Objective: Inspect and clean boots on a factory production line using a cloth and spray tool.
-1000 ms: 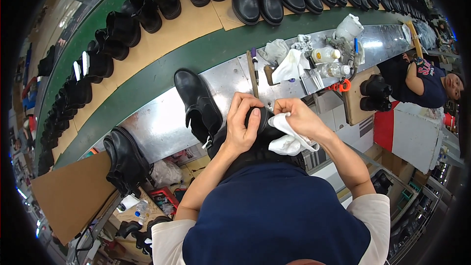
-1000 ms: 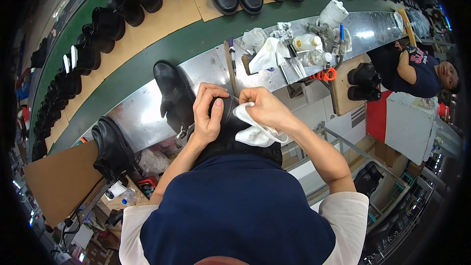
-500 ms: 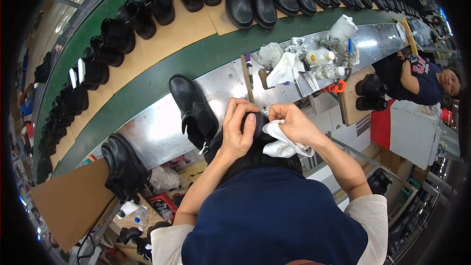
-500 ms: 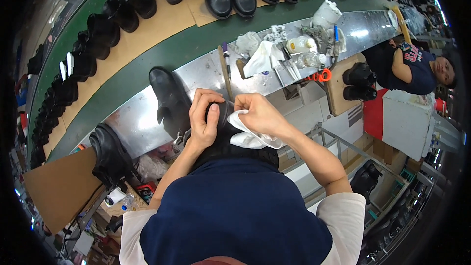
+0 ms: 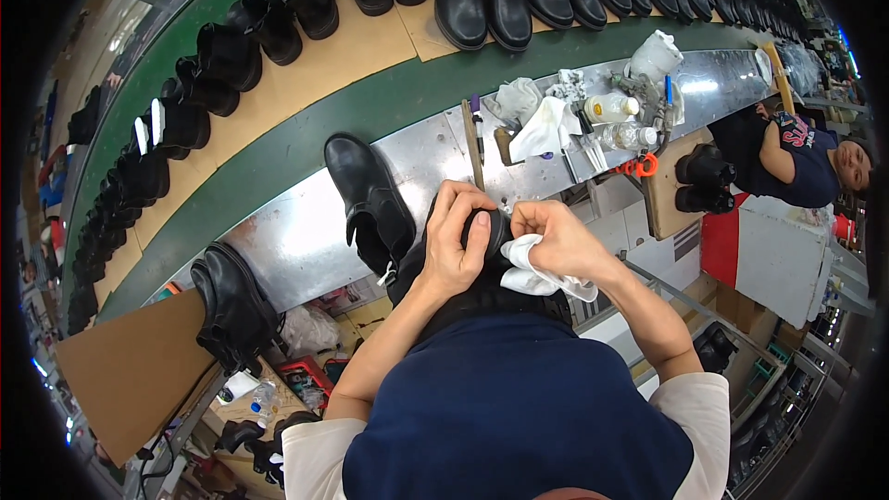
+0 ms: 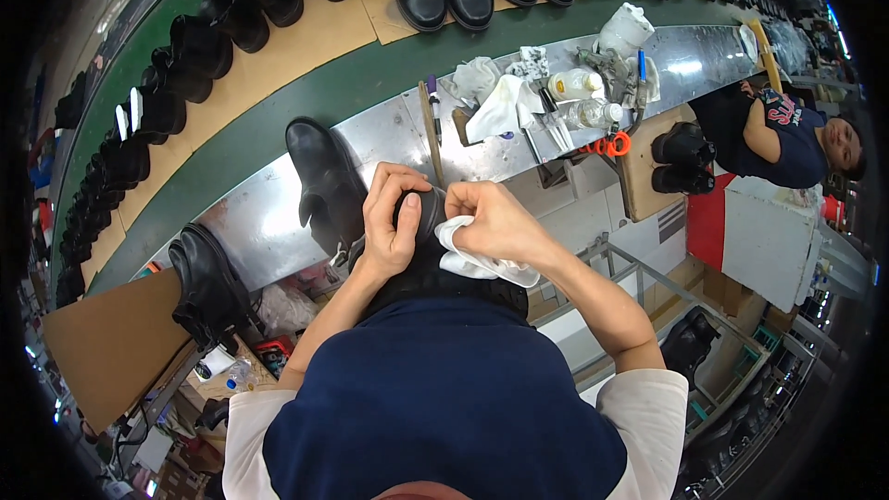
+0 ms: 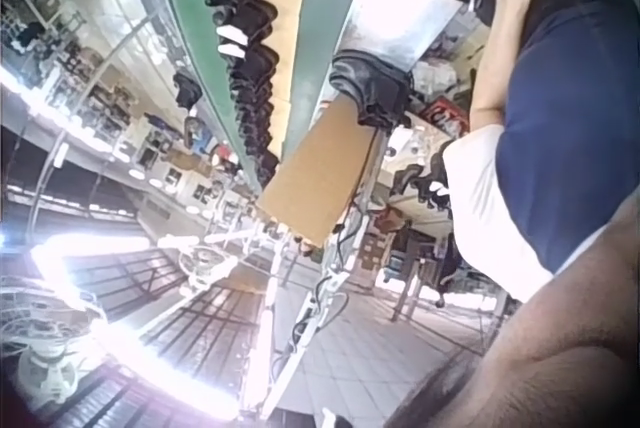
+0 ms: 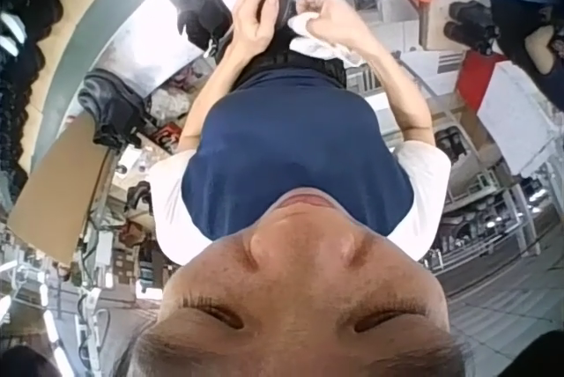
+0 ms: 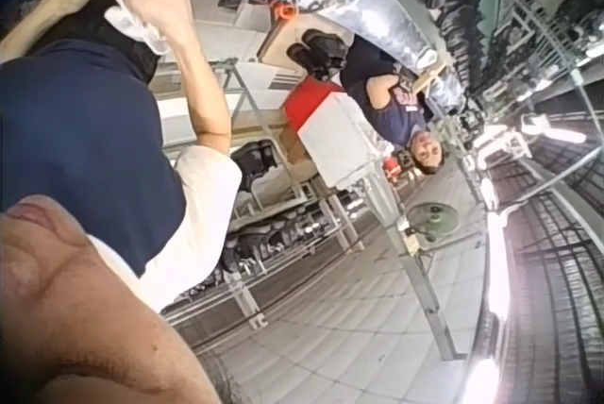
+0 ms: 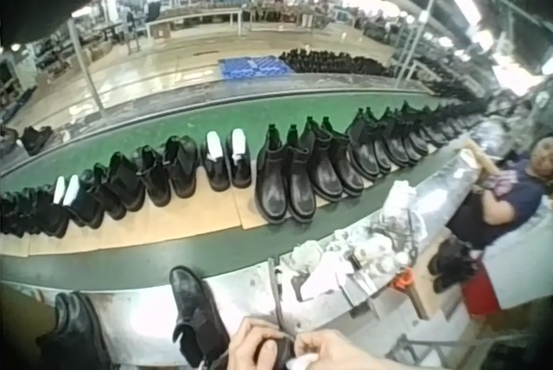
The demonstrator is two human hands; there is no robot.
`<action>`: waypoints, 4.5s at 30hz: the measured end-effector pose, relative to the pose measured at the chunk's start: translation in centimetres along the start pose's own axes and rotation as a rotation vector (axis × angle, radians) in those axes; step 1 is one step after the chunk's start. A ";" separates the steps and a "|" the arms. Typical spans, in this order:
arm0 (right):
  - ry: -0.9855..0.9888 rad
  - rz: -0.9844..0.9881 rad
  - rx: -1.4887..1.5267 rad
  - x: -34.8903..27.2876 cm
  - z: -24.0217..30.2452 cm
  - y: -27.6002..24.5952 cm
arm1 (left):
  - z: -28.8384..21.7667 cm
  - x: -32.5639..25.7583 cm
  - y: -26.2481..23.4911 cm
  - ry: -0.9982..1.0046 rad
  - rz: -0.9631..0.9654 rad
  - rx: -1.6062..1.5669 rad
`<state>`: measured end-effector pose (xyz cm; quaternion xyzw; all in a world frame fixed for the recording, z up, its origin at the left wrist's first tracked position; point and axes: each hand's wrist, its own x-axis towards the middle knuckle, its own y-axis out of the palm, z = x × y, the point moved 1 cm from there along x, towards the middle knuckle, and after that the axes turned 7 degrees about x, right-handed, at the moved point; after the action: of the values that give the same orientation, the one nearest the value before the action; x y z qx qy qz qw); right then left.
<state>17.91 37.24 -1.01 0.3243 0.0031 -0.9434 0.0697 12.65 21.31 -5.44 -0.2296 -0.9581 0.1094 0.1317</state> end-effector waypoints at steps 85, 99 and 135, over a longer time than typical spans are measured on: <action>-0.039 -0.193 0.152 -0.5 -0.9 0.4 | -0.1 0.0 0.2 0.004 0.036 0.003; 0.007 -0.189 0.337 0.0 -1.5 -0.4 | -0.2 -0.1 0.2 0.019 0.039 0.010; -0.633 -1.229 -0.679 0.7 -18.3 -10.4 | -0.2 0.6 0.1 0.064 0.026 0.091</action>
<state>27.15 48.42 -16.35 -0.0602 0.4519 -0.8079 -0.3735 12.24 21.67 -5.14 -0.2392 -0.9443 0.1473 0.1712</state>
